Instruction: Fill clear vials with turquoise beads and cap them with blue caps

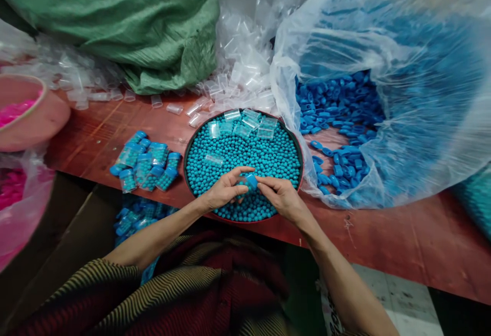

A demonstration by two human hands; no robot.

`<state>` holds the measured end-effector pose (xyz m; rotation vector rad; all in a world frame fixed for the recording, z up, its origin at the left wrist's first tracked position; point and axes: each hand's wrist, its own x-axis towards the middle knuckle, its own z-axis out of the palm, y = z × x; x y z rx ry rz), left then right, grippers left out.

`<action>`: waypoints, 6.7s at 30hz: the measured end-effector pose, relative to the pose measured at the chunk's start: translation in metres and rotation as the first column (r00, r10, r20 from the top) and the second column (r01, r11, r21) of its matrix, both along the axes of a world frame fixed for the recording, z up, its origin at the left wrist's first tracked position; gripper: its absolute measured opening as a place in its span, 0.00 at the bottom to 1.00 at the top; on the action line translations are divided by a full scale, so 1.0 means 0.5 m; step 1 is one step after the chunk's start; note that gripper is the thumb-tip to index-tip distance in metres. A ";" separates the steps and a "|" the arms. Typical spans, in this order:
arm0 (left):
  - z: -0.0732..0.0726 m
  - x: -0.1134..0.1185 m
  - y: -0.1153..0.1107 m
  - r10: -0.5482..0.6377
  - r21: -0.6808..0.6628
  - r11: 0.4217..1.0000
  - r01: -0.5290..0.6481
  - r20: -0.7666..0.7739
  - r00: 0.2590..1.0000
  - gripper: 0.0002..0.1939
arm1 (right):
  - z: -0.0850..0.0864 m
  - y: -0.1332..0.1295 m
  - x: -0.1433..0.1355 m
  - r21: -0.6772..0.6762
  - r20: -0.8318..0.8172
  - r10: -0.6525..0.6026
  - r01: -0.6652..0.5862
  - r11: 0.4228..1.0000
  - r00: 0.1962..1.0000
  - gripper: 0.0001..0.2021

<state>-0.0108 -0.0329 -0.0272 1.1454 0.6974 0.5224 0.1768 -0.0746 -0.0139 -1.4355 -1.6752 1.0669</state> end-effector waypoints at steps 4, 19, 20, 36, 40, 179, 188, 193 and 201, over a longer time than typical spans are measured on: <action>-0.005 0.000 0.000 0.034 0.027 0.999 -0.034 -0.007 0.999 0.27 | -0.004 -0.009 -0.013 0.069 0.067 -0.050 0.046 0.997 0.997 0.14; 0.000 0.004 -0.007 0.102 0.218 0.974 -0.060 -0.187 0.977 0.42 | -0.028 -0.013 -0.034 0.020 -0.012 -0.154 0.154 0.988 0.988 0.14; -0.001 0.005 -0.010 0.136 0.284 0.957 -0.066 -0.234 0.963 0.42 | -0.028 -0.014 -0.036 0.012 -0.015 -0.166 0.166 0.986 0.986 0.14; -0.003 0.001 -0.022 0.204 0.629 0.767 0.128 -0.428 0.881 0.31 | 0.007 -0.021 -0.036 0.000 0.069 -0.141 0.142 0.990 0.988 0.14; -0.002 0.004 -0.021 0.202 0.599 0.798 0.065 -0.368 0.908 0.33 | 0.018 -0.015 -0.036 -0.071 -0.010 -0.173 0.172 0.982 0.985 0.14; -0.017 0.008 0.213 0.377 0.706 0.196 0.680 -0.695 0.612 0.18 | -0.020 0.231 -0.037 0.156 0.860 -0.047 -0.174 0.972 0.508 0.12; -0.002 -0.020 0.181 0.397 0.882 0.378 0.282 -0.430 0.811 0.11 | -0.033 0.178 -0.010 0.359 0.331 -0.264 0.138 0.923 0.906 0.14; -0.018 -0.013 0.138 0.317 0.868 0.455 0.201 -0.368 0.874 0.08 | -0.053 0.153 -0.045 0.239 0.102 -0.164 0.136 0.962 0.981 0.10; -0.056 0.016 0.128 0.299 0.736 0.674 0.064 -0.351 0.887 0.24 | -0.077 0.148 -0.046 0.099 -0.021 -0.253 0.254 0.962 0.967 0.07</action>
